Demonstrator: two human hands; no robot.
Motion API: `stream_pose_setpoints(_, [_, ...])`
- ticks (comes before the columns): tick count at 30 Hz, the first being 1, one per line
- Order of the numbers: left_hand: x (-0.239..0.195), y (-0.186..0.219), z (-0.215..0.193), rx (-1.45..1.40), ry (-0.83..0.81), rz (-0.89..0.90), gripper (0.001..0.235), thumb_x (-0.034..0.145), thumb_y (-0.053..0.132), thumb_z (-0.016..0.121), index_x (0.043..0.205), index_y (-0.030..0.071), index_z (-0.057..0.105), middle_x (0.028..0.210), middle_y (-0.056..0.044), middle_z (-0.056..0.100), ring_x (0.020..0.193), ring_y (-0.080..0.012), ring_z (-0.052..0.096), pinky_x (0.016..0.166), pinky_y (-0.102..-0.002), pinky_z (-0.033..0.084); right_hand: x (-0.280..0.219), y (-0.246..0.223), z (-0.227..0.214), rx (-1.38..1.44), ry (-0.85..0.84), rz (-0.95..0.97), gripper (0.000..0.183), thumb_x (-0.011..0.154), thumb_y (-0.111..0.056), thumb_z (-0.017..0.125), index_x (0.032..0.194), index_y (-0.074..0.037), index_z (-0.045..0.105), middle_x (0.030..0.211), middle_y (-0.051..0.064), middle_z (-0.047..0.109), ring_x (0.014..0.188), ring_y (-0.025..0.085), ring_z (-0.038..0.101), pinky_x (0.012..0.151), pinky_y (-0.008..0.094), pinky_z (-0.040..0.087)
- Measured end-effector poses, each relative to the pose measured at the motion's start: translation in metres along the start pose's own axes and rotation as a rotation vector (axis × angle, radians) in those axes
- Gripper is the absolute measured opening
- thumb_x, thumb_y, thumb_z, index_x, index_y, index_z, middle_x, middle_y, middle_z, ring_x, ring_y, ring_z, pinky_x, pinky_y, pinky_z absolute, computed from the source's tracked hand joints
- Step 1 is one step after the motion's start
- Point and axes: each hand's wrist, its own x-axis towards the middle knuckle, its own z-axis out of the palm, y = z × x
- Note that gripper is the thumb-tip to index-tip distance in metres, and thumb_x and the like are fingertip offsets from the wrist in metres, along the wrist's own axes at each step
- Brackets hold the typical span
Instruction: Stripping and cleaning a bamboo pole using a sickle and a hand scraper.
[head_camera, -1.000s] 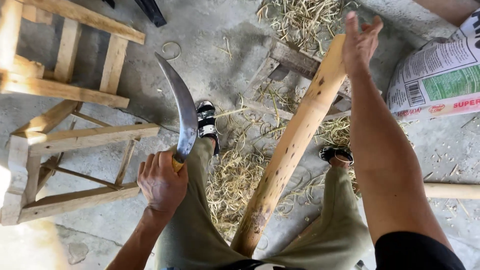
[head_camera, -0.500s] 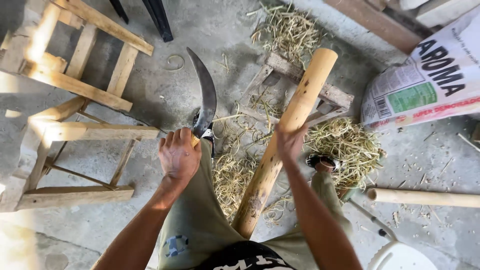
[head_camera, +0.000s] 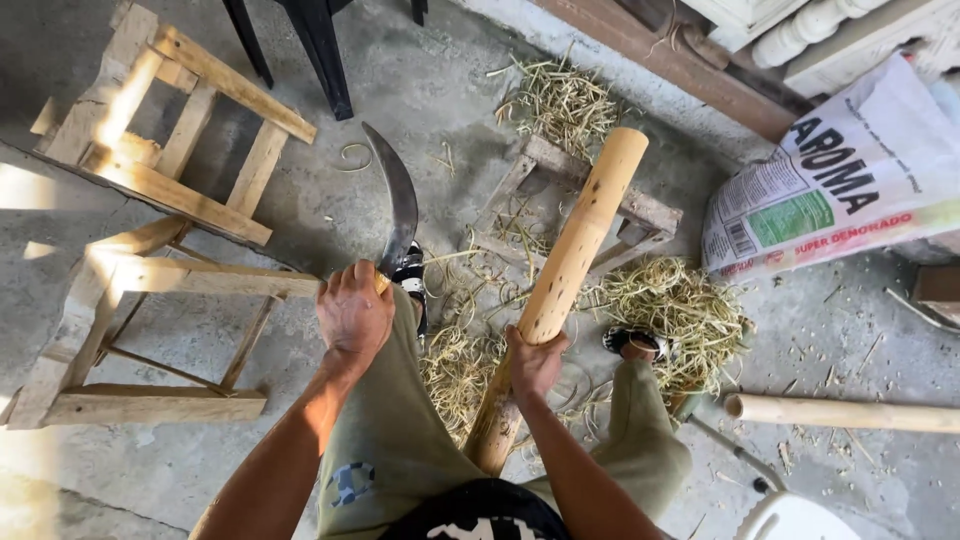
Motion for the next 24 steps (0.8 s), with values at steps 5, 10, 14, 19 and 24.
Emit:
stream_pose_setpoints(5, [0.002,0.002,0.003,0.018,0.053,0.014,0.031,0.077,0.022,0.083,0.095,0.007,0.063,0.087,-0.011,0.070,0.084,-0.0312,0.069,0.077,-0.047,0.053,-0.002,-0.006,-0.003,-0.056,0.001,0.065,0.082,0.071,-0.049,0.079,0.128,-0.011,0.035,0.103,0.024,0.070,0.088,0.037,0.070,0.081,0.051,0.058])
stream_pose_setpoints(10, [0.003,0.011,-0.002,0.053,0.061,0.035,0.031,0.077,0.023,0.083,0.096,0.007,0.064,0.086,-0.012,0.072,0.082,-0.0312,0.069,0.073,-0.046,0.053,0.001,-0.001,0.000,-0.019,0.022,0.021,0.084,0.072,-0.050,0.081,0.130,-0.011,0.035,0.103,0.023,0.070,0.088,0.036,0.069,0.081,0.050,0.057])
stream_pose_setpoints(14, [0.002,0.004,0.020,0.021,-0.102,0.003,0.028,0.088,0.025,0.082,0.098,0.006,0.064,0.082,-0.012,0.071,0.075,-0.0257,0.069,0.070,-0.042,0.054,0.000,-0.006,-0.003,0.082,-0.023,0.042,0.083,0.071,-0.049,0.076,0.131,-0.013,0.033,0.103,0.021,0.069,0.085,0.032,0.072,0.072,0.046,0.063])
stream_pose_setpoints(19, [0.005,0.014,0.017,-0.027,-0.072,0.025,0.031,0.083,0.026,0.084,0.096,0.006,0.063,0.085,-0.011,0.071,0.078,-0.0259,0.069,0.070,-0.044,0.053,0.002,-0.003,0.002,0.021,0.009,0.038,0.082,0.072,-0.046,0.078,0.132,-0.013,0.032,0.104,0.021,0.069,0.086,0.030,0.070,0.073,0.045,0.062])
stream_pose_setpoints(24, [0.008,0.029,0.007,-0.060,0.054,0.089,0.033,0.077,0.022,0.084,0.099,0.007,0.064,0.089,-0.012,0.071,0.086,-0.0303,0.069,0.074,-0.046,0.052,0.003,-0.002,0.003,-0.008,0.072,-0.077,0.078,0.074,-0.045,0.083,0.127,-0.009,0.038,0.105,0.023,0.069,0.090,0.033,0.068,0.081,0.050,0.055])
